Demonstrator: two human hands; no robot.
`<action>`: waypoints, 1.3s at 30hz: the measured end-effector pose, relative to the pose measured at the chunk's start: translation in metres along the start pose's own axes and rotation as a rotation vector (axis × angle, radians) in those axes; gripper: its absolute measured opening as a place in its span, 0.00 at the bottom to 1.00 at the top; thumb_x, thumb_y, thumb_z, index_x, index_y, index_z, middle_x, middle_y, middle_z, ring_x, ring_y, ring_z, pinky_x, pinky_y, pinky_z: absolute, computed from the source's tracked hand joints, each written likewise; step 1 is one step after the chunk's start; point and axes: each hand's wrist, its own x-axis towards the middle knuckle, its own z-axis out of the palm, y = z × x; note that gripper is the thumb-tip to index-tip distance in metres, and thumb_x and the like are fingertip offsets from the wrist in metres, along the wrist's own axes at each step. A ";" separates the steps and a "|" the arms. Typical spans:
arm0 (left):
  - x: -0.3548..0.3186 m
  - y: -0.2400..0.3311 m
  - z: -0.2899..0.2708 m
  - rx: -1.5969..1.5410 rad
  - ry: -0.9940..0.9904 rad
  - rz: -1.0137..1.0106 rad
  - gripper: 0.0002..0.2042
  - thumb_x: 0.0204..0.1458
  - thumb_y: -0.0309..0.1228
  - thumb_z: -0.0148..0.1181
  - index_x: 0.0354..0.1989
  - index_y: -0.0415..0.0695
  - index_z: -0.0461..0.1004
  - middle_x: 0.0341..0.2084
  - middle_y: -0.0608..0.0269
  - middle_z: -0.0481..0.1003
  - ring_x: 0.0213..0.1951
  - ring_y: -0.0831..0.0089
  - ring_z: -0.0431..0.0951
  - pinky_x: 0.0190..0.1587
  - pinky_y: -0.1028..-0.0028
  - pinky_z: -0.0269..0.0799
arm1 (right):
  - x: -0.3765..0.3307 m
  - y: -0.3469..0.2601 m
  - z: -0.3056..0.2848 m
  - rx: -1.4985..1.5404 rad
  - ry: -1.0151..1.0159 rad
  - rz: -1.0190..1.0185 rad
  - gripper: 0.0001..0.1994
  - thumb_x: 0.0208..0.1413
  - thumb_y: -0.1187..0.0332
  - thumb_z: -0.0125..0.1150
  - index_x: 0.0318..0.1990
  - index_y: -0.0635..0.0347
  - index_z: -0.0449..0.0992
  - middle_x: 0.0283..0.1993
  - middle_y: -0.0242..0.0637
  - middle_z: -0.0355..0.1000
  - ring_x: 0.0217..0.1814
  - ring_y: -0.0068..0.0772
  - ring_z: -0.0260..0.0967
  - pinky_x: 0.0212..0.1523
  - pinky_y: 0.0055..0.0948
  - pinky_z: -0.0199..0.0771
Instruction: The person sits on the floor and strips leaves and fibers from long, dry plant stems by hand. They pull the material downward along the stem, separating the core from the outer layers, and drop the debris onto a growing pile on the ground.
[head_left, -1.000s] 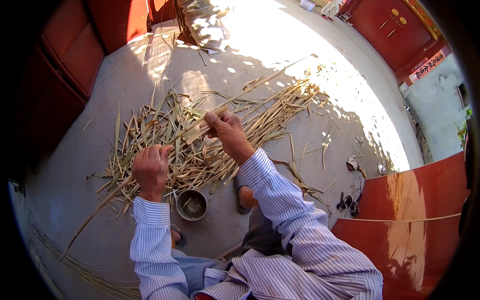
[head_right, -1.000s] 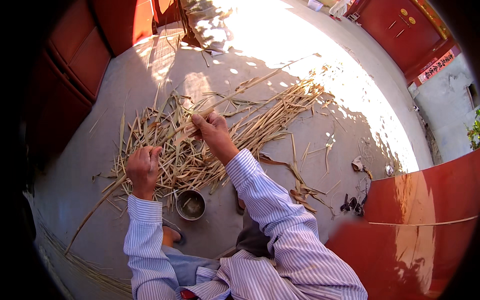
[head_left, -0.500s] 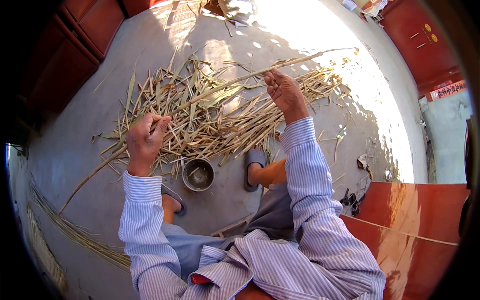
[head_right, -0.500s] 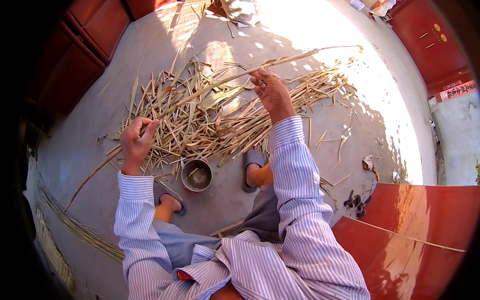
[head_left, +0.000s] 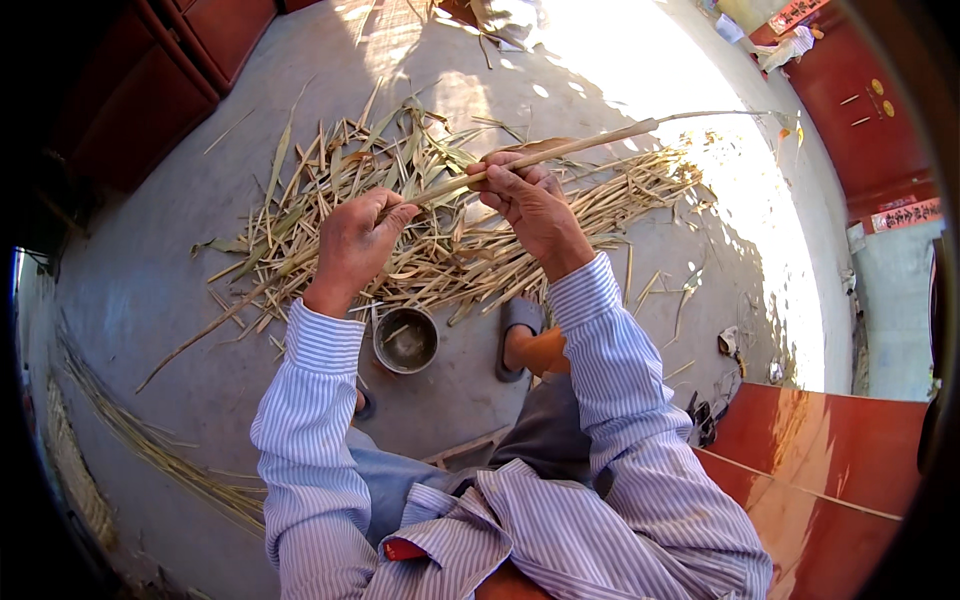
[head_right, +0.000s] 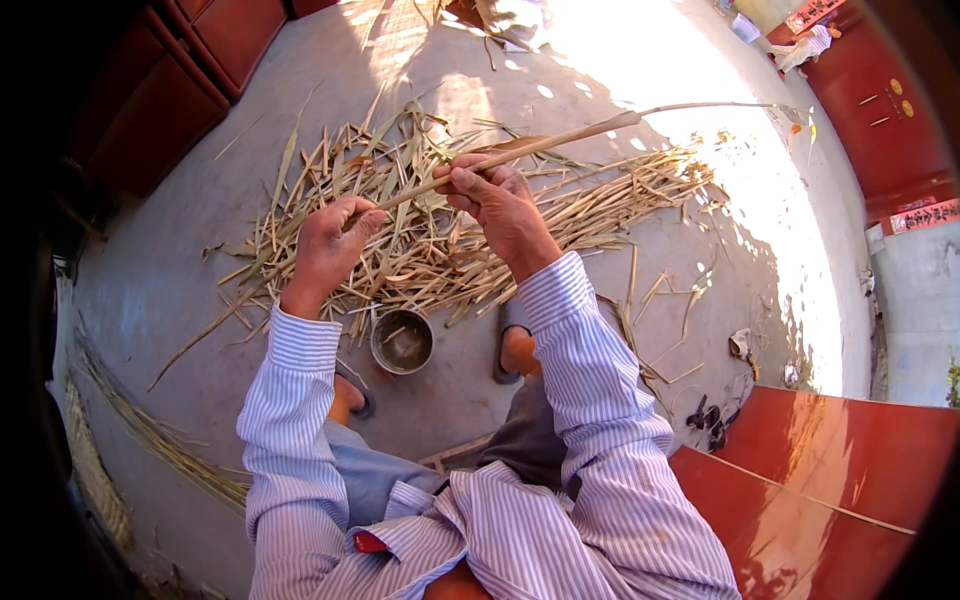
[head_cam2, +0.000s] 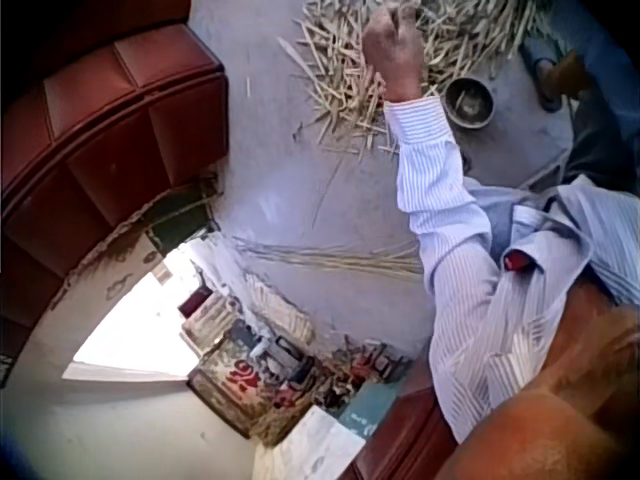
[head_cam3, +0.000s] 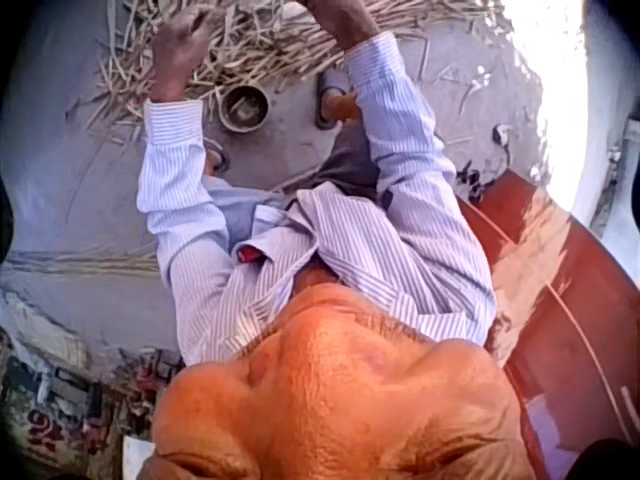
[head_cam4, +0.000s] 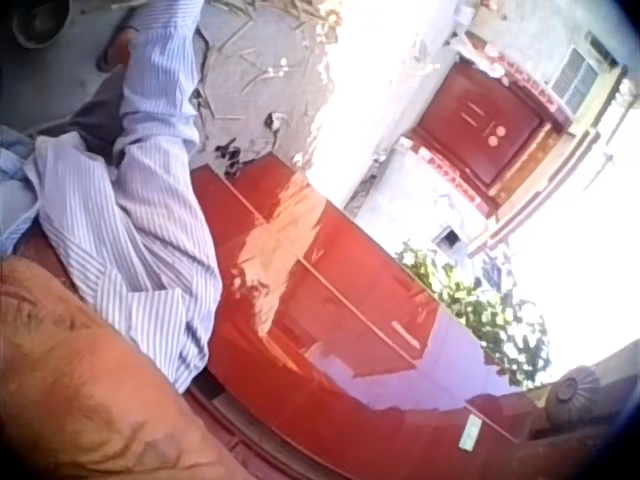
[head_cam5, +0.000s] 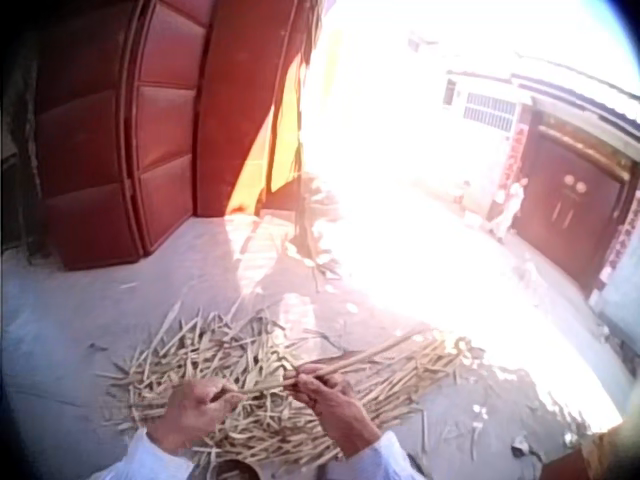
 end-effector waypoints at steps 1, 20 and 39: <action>0.001 -0.002 0.001 -0.139 -0.026 -0.089 0.09 0.53 0.32 0.65 0.33 0.38 0.77 0.22 0.63 0.76 0.25 0.78 0.73 0.30 0.77 0.69 | 0.000 0.001 0.004 -0.008 0.000 -0.006 0.07 0.60 0.69 0.58 0.44 0.59 0.73 0.44 0.38 0.77 0.45 0.24 0.75 0.42 0.18 0.77; -0.001 -0.015 0.015 -0.226 0.037 -0.028 0.13 0.56 0.37 0.63 0.29 0.38 0.74 0.18 0.65 0.74 0.20 0.80 0.69 0.24 0.77 0.63 | 0.000 -0.021 -0.019 -0.101 0.078 -0.196 0.11 0.63 0.61 0.56 0.45 0.59 0.73 0.41 0.35 0.78 0.44 0.26 0.76 0.42 0.23 0.77; -0.010 0.018 0.008 0.560 0.306 0.533 0.09 0.49 0.33 0.66 0.28 0.44 0.71 0.23 0.62 0.70 0.29 0.61 0.70 0.32 0.63 0.65 | 0.013 0.008 -0.020 -0.046 0.378 0.023 0.15 0.60 0.55 0.60 0.37 0.60 0.75 0.31 0.30 0.75 0.29 0.22 0.74 0.28 0.18 0.74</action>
